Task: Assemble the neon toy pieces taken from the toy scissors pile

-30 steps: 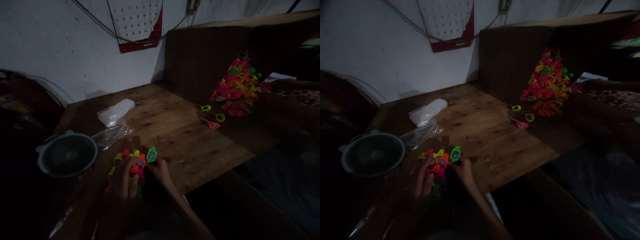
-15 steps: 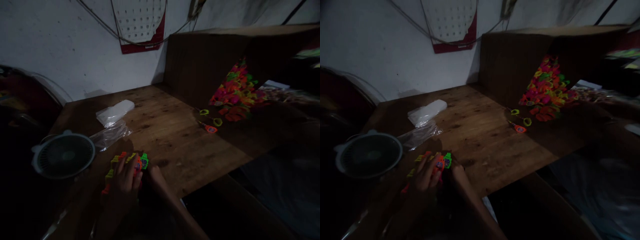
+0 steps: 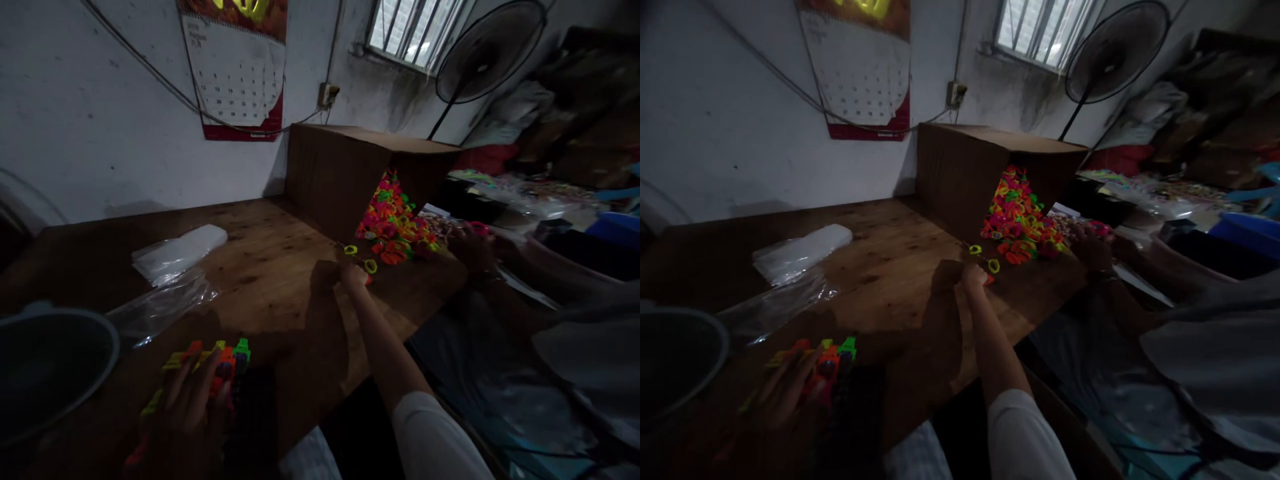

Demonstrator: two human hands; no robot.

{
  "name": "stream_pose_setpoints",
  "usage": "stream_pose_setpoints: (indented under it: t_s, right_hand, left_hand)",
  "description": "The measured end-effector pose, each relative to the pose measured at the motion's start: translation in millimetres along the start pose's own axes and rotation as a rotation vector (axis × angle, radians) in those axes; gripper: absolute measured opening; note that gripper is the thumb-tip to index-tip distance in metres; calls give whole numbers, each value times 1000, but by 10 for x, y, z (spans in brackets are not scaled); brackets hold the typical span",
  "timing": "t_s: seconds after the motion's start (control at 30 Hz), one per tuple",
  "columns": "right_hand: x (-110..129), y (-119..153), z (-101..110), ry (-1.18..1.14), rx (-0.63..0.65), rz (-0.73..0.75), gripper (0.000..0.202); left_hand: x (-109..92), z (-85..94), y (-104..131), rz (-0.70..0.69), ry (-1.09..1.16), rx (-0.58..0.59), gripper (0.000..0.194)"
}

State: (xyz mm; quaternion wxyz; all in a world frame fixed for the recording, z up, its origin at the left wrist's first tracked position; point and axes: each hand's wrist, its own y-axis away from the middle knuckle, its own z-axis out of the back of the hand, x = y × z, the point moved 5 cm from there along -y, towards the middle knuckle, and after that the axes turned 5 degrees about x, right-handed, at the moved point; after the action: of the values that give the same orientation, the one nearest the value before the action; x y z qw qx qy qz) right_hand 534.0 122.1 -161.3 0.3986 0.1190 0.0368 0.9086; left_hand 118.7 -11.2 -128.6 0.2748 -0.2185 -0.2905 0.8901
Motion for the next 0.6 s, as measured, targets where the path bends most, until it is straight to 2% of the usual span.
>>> stream_pose_setpoints:
  t_s: [0.07, 0.17, 0.3, 0.37, 0.47, 0.53, 0.6]
  right_hand:
    - [19, 112, -135, 33, -10, 46, 24]
    - [9, 419, -292, 59, -59, 121, 27]
    - [-111, 838, -387, 45, -87, 191, 32]
    - [-186, 994, -423, -35, -68, 223, 32]
    - [-224, 1223, -514, -496, -1, 345, 44]
    - [-165, 1431, -631, -884, 120, 427, 53]
    - [-42, 1713, -778, -1111, 257, 461, 54]
  left_hand:
    - [-6, 15, -1, -22, -11, -19, 47]
    - [-5, 19, 5, -13, 9, -4, 48]
    - [-20, 25, 3, 18, 40, 21, 48]
    - [-39, 38, -11, 21, 48, 27, 46]
    - [-56, 54, -31, 28, 54, 44, 41]
    - [-51, 55, -34, 46, 49, 57, 39]
    - [-44, 57, -28, 58, 43, 52, 38]
